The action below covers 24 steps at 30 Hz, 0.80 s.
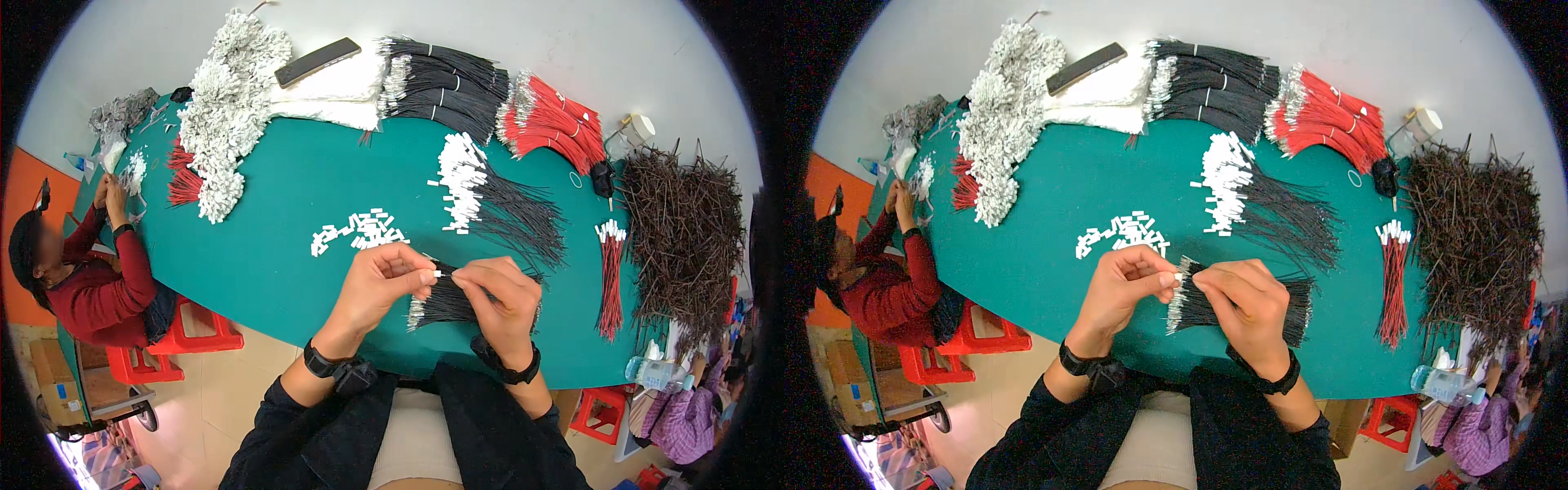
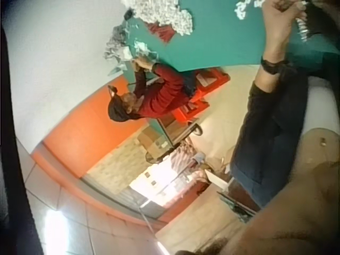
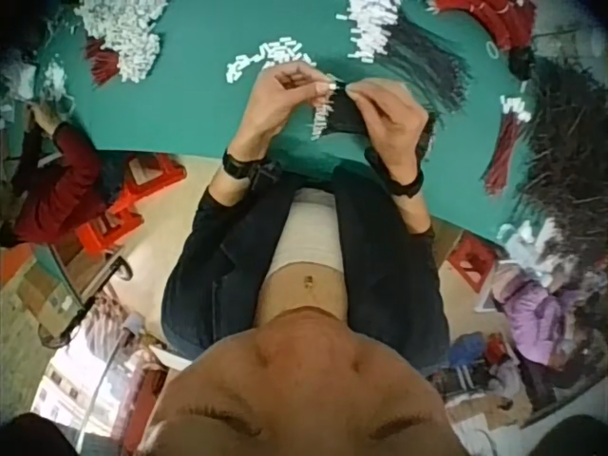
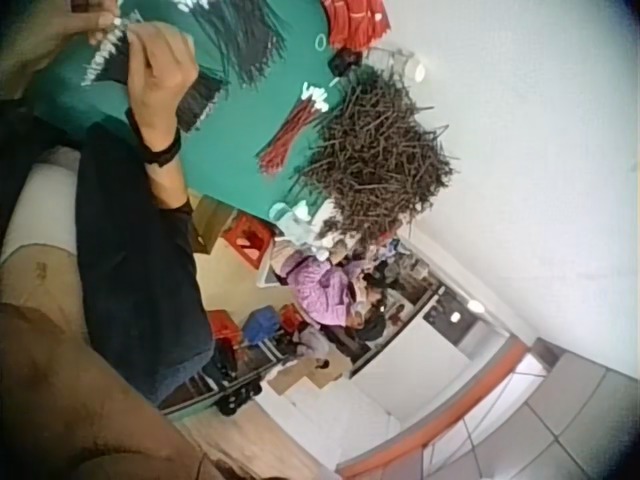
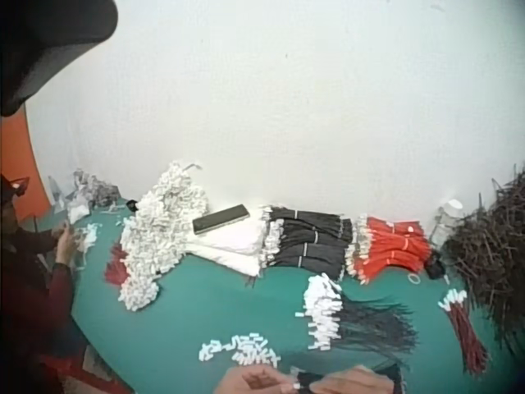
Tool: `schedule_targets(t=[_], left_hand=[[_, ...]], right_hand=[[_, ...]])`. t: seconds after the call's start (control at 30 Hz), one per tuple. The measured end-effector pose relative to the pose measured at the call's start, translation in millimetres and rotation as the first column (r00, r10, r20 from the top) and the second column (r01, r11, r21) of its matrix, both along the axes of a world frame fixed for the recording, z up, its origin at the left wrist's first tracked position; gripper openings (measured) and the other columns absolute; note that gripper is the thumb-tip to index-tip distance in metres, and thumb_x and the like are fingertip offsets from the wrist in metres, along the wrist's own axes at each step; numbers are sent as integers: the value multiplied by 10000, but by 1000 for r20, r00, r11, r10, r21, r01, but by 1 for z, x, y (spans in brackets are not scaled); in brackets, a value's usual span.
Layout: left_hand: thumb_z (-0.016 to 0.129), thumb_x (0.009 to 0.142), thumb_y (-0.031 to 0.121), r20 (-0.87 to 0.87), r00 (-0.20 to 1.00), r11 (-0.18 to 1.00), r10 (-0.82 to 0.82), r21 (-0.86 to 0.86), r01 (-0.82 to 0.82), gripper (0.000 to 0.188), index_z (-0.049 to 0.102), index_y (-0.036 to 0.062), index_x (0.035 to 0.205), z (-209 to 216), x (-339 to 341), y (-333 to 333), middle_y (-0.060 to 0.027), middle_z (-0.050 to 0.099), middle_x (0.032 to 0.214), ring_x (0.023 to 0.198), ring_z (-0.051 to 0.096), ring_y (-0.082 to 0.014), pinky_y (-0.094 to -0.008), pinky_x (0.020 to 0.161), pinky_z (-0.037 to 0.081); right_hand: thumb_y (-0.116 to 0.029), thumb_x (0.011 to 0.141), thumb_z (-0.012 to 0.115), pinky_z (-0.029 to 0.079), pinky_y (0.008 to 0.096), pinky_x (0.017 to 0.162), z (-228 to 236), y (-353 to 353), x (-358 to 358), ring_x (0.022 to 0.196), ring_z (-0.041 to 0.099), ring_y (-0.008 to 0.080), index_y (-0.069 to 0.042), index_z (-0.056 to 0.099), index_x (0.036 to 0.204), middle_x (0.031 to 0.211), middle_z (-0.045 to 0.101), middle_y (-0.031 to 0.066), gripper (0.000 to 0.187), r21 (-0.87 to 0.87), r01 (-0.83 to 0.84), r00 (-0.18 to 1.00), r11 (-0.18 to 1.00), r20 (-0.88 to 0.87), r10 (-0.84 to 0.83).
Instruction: Assembling small white plastic connectors onto bundles of black wires on an electronics workbench.
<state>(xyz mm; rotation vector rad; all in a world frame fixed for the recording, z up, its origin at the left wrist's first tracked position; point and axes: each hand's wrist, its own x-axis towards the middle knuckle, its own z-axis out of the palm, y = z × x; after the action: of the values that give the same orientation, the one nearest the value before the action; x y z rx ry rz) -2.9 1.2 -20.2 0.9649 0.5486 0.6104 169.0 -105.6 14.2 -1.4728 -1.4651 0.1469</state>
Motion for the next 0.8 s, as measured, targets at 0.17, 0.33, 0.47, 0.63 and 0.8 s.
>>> schedule_targets(t=[0.17,0.33,0.47,0.63,0.8], left_hand=[[752,900,15,-7,1000,1000,-7,-9,7,93,709,-33,968,1,0,0,-98,739,847,716,702,-138,-265,673,580],[746,903,12,24,1000,1000,-14,-7,15,85,709,-32,965,-1,-1,1,-100,738,844,712,699,-138,-264,671,576],[745,904,12,7,1000,1000,-7,11,7,81,707,-31,961,3,0,-1,-100,737,845,713,699,-137,-263,671,575],[744,908,13,-30,999,1000,-18,11,19,82,704,-31,965,4,0,-2,-92,735,850,718,698,-134,-262,678,577],[733,917,11,-30,999,999,-25,39,26,79,704,-30,979,2,-2,-1,-88,736,863,729,695,-130,-258,689,573]], right_hand=[[41,744,799,531,320,697,-3,-1,4,765,695,239,-45,763,911,868,743,82,191,-10,-23,1000,1000,1,23],[40,740,803,535,325,693,-6,-1,3,762,693,241,-45,763,909,869,743,83,194,-30,-43,999,999,-30,42],[37,739,804,539,327,692,-7,-2,3,763,693,244,-42,762,909,870,743,84,193,-25,-39,999,999,-18,38],[30,745,803,539,328,693,-8,0,2,769,695,244,-39,761,906,872,742,84,180,-18,-55,998,998,-3,55],[24,754,799,542,331,712,-8,1,1,767,699,246,-36,756,894,878,743,85,158,-24,-59,998,998,16,60]])
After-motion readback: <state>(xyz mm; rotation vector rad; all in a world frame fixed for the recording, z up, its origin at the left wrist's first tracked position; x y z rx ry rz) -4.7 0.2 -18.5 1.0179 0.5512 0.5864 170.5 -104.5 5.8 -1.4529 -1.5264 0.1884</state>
